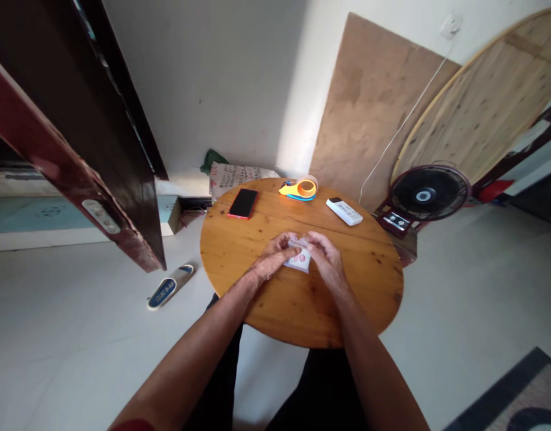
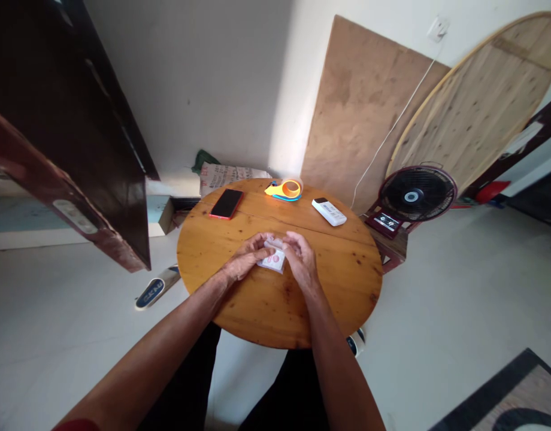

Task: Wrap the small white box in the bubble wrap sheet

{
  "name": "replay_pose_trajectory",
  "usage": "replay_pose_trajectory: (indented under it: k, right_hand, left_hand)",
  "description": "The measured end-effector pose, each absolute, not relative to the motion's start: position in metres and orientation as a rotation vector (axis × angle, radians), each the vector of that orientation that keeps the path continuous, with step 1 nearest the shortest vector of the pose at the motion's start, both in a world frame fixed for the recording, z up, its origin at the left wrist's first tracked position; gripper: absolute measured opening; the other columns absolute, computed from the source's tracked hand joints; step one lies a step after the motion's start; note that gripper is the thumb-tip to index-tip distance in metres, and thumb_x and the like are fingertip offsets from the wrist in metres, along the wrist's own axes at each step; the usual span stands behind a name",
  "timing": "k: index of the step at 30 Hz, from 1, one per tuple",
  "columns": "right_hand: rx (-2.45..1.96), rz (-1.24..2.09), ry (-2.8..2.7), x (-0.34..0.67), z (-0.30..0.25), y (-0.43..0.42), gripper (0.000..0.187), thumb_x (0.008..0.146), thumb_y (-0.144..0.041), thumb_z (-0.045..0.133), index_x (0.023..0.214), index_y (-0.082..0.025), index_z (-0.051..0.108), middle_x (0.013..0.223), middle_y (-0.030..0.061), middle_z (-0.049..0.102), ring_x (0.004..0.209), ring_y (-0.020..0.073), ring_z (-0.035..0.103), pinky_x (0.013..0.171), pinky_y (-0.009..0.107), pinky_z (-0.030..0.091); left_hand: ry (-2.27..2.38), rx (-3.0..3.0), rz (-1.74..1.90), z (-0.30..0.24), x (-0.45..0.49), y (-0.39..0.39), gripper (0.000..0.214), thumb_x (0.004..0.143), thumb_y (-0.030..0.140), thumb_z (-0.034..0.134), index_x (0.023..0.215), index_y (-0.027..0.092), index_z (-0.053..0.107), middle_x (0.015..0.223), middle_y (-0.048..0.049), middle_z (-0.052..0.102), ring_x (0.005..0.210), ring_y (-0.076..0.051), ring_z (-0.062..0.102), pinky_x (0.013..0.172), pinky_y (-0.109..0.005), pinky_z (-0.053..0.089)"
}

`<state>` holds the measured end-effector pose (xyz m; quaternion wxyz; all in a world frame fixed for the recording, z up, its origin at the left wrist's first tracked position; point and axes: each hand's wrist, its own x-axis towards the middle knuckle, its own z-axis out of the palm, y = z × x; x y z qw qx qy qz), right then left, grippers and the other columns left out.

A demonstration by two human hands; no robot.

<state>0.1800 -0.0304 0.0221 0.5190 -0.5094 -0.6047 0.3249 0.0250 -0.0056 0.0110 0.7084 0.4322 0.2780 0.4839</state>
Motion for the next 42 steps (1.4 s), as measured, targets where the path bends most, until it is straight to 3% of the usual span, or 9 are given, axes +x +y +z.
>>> replay_pose_trajectory:
  k: [6,10,20,23,29,42]
  right_hand:
    - [-1.194,0.699,-1.316,0.185,0.027,-0.031,0.021,0.079,-0.041,0.059,0.087,-0.022,0.061,0.103,0.0062,0.065,0.095,0.0229,0.062,0.087,0.037,0.048]
    - [-1.173,0.619,-1.428,0.185,0.031,-0.032,0.021,0.081,-0.04,0.058,0.075,-0.021,0.067,0.109,0.007,0.063,0.103,0.0242,0.059,0.091,0.037,0.046]
    - [-1.202,0.605,-1.599,0.185,0.027,-0.03,0.028,0.087,-0.041,0.054,0.098,-0.024,0.073,0.121,0.0058,0.061,0.12,0.0235,0.051,0.105,0.039,0.039]
    - [-1.224,0.656,-1.611,0.183,0.027,-0.03,0.03,0.087,-0.043,0.053,0.096,-0.024,0.074,0.118,0.0061,0.063,0.124,0.025,0.048,0.106,0.04,0.037]
    - [-1.226,0.51,-1.524,0.186,0.019,-0.024,0.024,0.085,-0.039,0.056,0.091,-0.023,0.074,0.108,0.007,0.062,0.105,0.0231,0.059,0.097,0.038,0.044]
    - [-1.275,0.476,-1.484,0.188,0.013,-0.02,0.013,0.074,-0.035,0.066,0.076,-0.022,0.069,0.103,0.0075,0.064,0.103,0.023,0.06,0.096,0.041,0.045]
  left_hand:
    - [0.609,0.955,1.073,0.01,0.026,-0.005,0.049,0.057,0.025,0.08,0.1,0.016,0.057,0.091,-0.002,0.068,0.077,-0.014,0.063,0.074,-0.027,0.049]
    - [0.652,0.945,1.081,0.011,0.025,-0.005,0.046,0.058,0.023,0.079,0.099,0.015,0.06,0.092,-0.0037,0.069,0.079,-0.015,0.064,0.074,-0.028,0.05]
    - [0.639,0.99,1.036,0.011,0.025,-0.005,0.046,0.057,0.026,0.081,0.098,0.014,0.065,0.089,-0.0038,0.07,0.074,-0.015,0.064,0.072,-0.027,0.05]
    - [0.623,1.019,1.008,0.011,0.025,-0.006,0.043,0.058,0.026,0.081,0.096,0.015,0.065,0.089,-0.0031,0.069,0.075,-0.014,0.063,0.073,-0.027,0.049]
    - [0.588,1.023,0.993,0.01,0.024,-0.006,0.044,0.059,0.025,0.08,0.1,0.015,0.066,0.091,-0.0037,0.069,0.077,-0.014,0.063,0.073,-0.025,0.048]
    - [0.567,1.201,0.918,0.007,0.026,-0.011,0.054,0.064,0.021,0.077,0.116,0.017,0.06,0.101,-0.0037,0.067,0.089,-0.015,0.062,0.083,-0.027,0.047]
